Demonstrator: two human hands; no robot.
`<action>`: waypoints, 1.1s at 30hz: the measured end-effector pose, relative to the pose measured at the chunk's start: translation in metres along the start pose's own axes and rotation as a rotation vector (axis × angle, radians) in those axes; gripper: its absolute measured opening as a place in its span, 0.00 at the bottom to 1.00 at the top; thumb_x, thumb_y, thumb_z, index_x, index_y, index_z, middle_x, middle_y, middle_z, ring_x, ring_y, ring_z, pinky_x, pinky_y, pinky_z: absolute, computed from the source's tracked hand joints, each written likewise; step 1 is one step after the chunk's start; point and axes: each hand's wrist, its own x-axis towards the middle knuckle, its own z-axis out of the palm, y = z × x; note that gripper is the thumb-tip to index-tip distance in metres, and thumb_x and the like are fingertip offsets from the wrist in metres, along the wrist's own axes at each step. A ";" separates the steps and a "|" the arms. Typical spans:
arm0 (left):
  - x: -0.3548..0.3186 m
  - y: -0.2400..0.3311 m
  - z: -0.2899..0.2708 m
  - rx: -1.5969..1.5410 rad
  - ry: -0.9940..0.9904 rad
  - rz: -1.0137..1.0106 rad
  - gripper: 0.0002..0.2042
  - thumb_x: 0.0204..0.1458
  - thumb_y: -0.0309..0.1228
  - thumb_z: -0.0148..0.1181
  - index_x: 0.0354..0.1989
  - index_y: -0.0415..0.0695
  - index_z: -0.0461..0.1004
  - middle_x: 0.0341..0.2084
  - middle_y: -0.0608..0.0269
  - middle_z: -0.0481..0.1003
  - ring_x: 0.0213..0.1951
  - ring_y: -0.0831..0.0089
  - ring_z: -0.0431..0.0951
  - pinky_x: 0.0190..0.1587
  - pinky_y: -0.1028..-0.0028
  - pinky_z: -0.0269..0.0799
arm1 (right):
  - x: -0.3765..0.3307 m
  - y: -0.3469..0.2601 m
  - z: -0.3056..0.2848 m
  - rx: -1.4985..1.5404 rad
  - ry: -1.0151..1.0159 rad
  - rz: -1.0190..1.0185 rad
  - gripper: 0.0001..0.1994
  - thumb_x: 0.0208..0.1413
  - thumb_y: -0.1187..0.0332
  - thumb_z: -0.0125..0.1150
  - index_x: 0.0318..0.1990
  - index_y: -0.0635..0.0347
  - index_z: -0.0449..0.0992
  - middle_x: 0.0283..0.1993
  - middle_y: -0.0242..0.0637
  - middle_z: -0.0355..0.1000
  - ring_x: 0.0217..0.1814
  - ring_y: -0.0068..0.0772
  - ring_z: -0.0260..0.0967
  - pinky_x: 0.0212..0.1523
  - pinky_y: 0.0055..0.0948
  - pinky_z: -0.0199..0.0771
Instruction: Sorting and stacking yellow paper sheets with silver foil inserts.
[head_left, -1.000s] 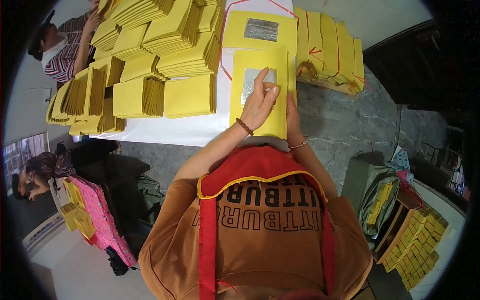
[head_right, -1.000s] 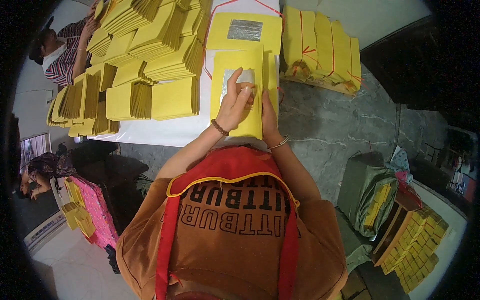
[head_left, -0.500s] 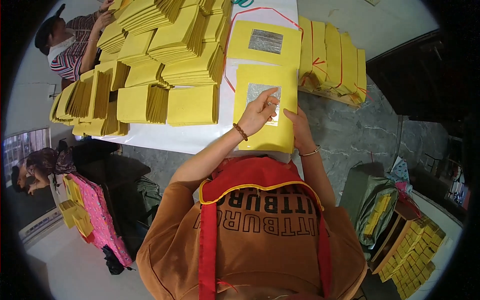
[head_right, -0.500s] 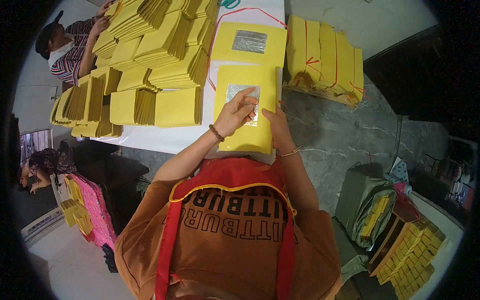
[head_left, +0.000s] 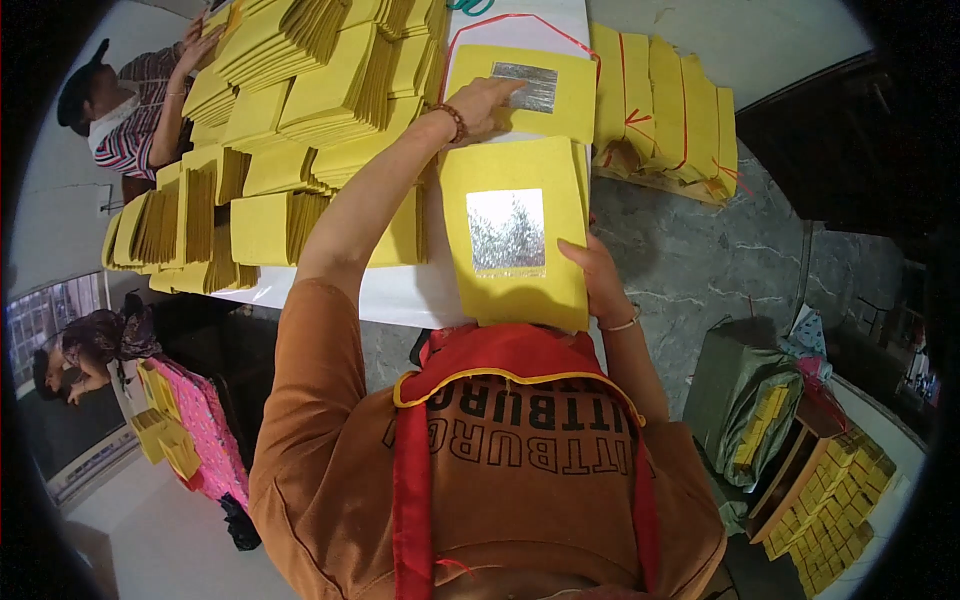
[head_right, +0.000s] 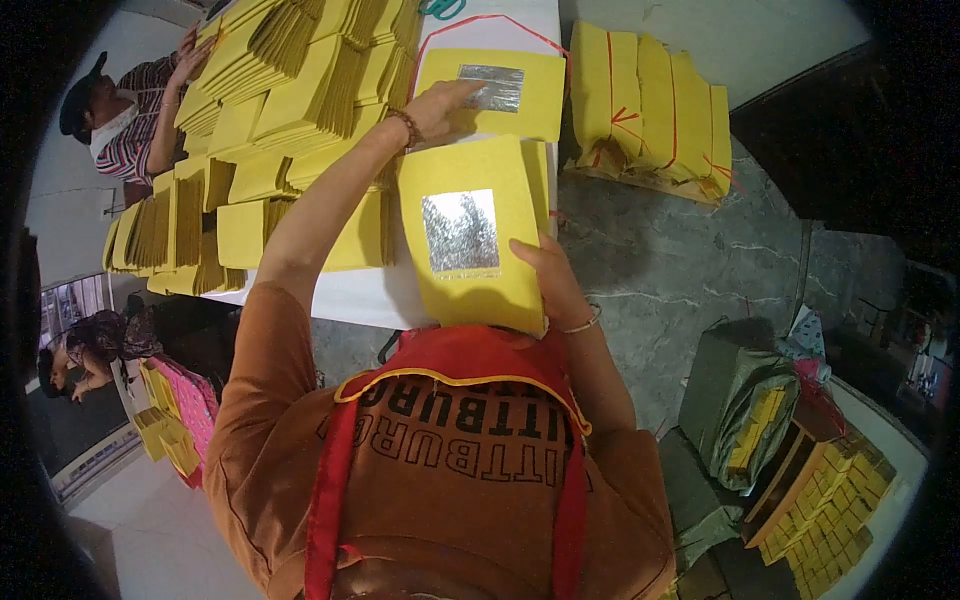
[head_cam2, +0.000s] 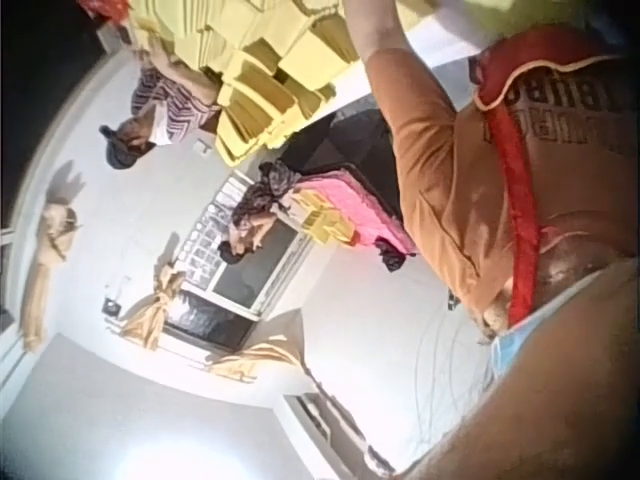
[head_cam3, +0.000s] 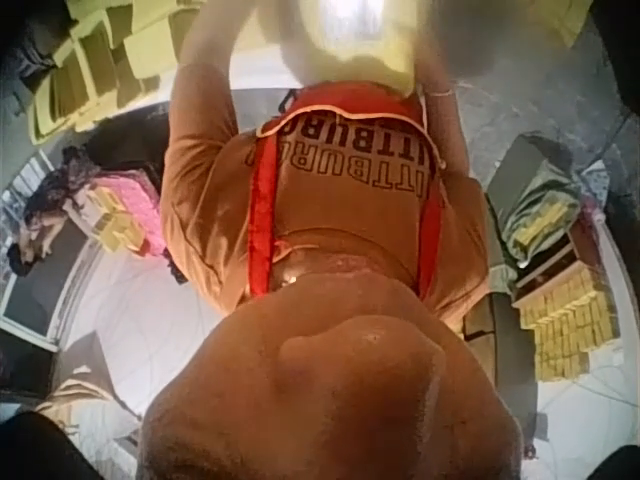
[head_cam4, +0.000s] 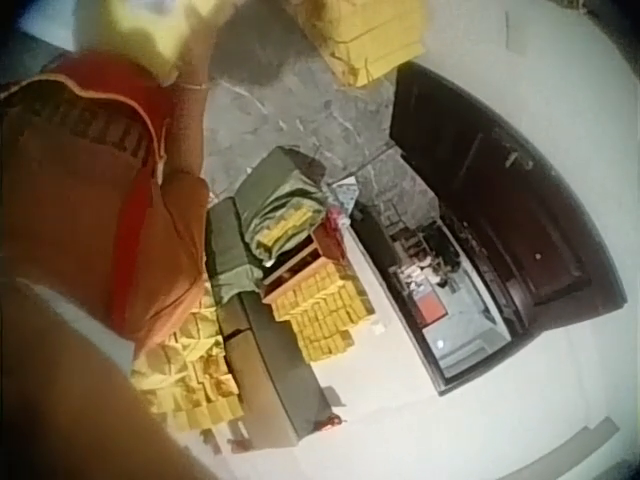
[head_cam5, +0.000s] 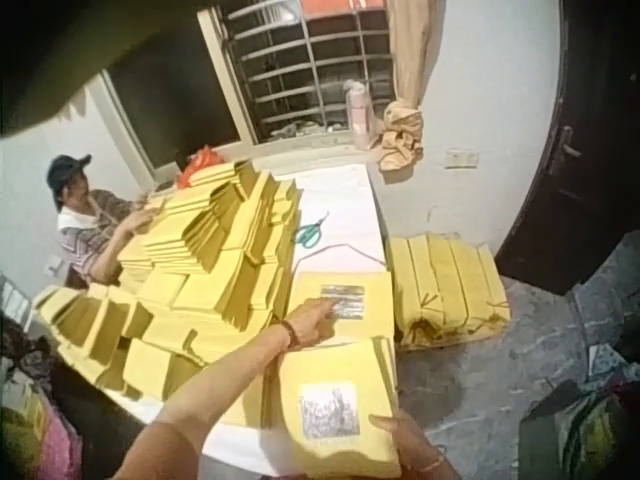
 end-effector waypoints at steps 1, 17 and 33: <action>0.003 0.001 0.005 0.170 -0.095 0.035 0.34 0.39 0.28 0.61 0.58 0.49 0.54 0.52 0.48 0.61 0.54 0.56 0.60 0.55 0.64 0.58 | -0.006 -0.005 0.009 0.027 -0.013 0.007 0.17 0.53 0.72 0.47 0.51 0.67 0.63 0.46 0.36 0.67 0.45 0.27 0.66 0.44 0.25 0.67; 0.020 -0.027 0.006 0.148 -0.235 0.152 0.22 0.46 0.39 0.55 0.49 0.41 0.66 0.43 0.52 0.70 0.46 0.56 0.67 0.51 0.65 0.63 | -0.012 0.008 -0.002 0.081 -0.057 0.064 0.16 0.53 0.69 0.50 0.49 0.65 0.65 0.45 0.34 0.68 0.43 0.24 0.67 0.43 0.23 0.67; 0.018 -0.018 0.022 0.423 -0.091 0.305 0.15 0.50 0.39 0.50 0.44 0.46 0.69 0.39 0.60 0.71 0.43 0.61 0.68 0.45 0.66 0.66 | -0.005 0.012 -0.008 0.071 0.032 0.072 0.14 0.53 0.69 0.50 0.46 0.65 0.67 0.42 0.36 0.69 0.40 0.26 0.69 0.39 0.24 0.70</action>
